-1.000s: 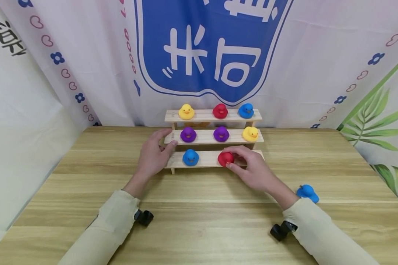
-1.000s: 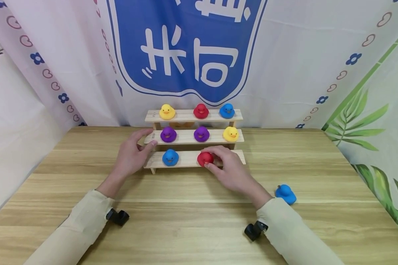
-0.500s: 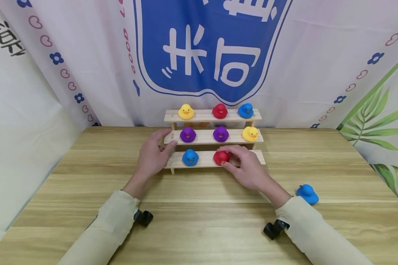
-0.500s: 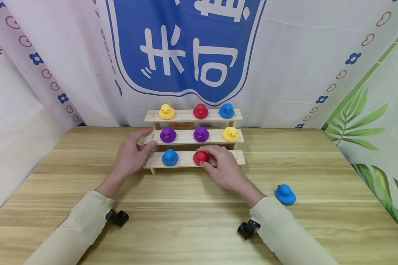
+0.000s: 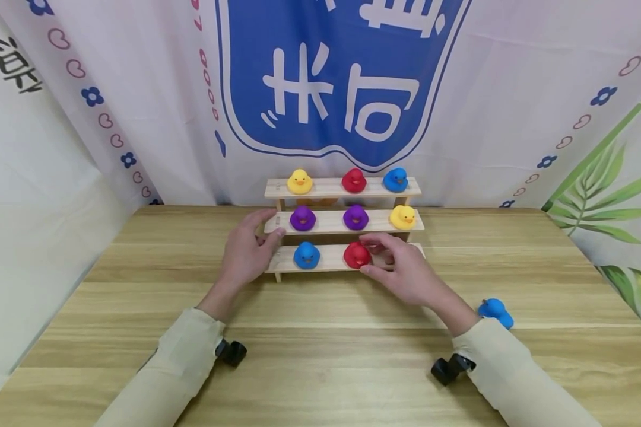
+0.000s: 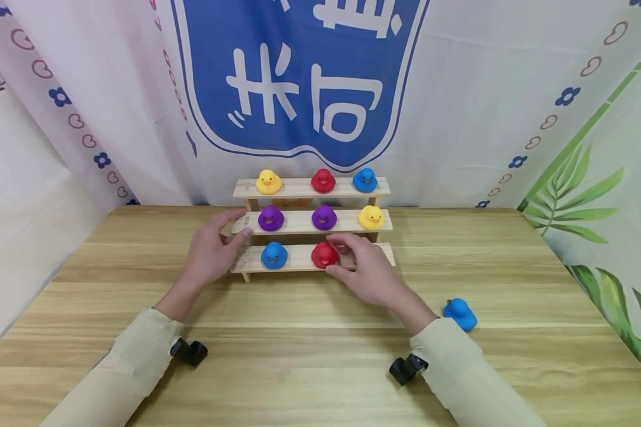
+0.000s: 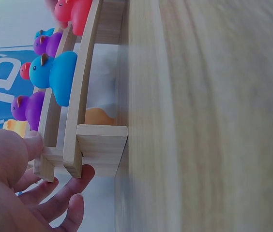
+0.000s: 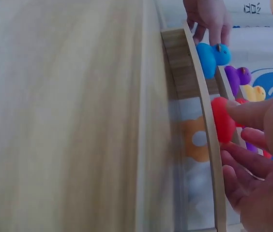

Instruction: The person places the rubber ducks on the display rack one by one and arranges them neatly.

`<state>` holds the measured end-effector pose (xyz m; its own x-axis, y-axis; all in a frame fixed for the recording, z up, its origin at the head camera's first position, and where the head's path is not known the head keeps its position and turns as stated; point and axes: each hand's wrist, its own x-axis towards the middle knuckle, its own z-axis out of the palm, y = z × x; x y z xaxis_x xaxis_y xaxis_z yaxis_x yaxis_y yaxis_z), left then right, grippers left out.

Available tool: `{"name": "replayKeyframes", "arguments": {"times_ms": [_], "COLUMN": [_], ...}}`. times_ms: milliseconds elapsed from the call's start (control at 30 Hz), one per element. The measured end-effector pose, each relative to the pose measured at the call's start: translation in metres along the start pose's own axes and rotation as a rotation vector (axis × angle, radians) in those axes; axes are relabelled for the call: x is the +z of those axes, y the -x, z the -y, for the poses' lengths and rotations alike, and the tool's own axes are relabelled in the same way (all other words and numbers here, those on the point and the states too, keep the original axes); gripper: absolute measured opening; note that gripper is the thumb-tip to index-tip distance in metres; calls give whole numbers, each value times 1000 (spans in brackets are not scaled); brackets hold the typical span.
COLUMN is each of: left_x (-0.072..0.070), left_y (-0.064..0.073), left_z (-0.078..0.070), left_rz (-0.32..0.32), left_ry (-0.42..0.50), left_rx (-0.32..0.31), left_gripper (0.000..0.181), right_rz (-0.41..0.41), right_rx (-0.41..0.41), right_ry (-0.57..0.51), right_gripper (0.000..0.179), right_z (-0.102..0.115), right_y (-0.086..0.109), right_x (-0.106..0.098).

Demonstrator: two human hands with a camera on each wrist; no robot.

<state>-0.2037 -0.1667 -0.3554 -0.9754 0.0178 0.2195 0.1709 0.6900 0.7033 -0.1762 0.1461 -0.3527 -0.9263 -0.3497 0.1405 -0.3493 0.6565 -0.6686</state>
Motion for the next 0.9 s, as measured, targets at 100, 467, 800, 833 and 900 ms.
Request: {"name": "replayKeyframes", "arguments": {"times_ms": [100,467,800,833,900], "left_x": [0,0,0,0,0], "left_y": [0,0,0,0,0], "left_z": [0,1,1,1,1], "left_rz": [-2,-1,-1,-1,-3], "left_ry": [7,17,16,17,18], "left_rx": [5,-1,2,3,6], "left_gripper": [52,52,52,52,52], "right_rz": [5,-69,-112,-114,-122], "right_rx": [9,-20,-45,-47,-53], "right_ry": [-38,-26,45,51,63], "right_gripper": [52,40,42,42,41], "right_z": [-5,-18,-30,-32,-34], "right_y": [2,24,47,49,53], "right_x": [-6,-35,-53,-55,-58]}}
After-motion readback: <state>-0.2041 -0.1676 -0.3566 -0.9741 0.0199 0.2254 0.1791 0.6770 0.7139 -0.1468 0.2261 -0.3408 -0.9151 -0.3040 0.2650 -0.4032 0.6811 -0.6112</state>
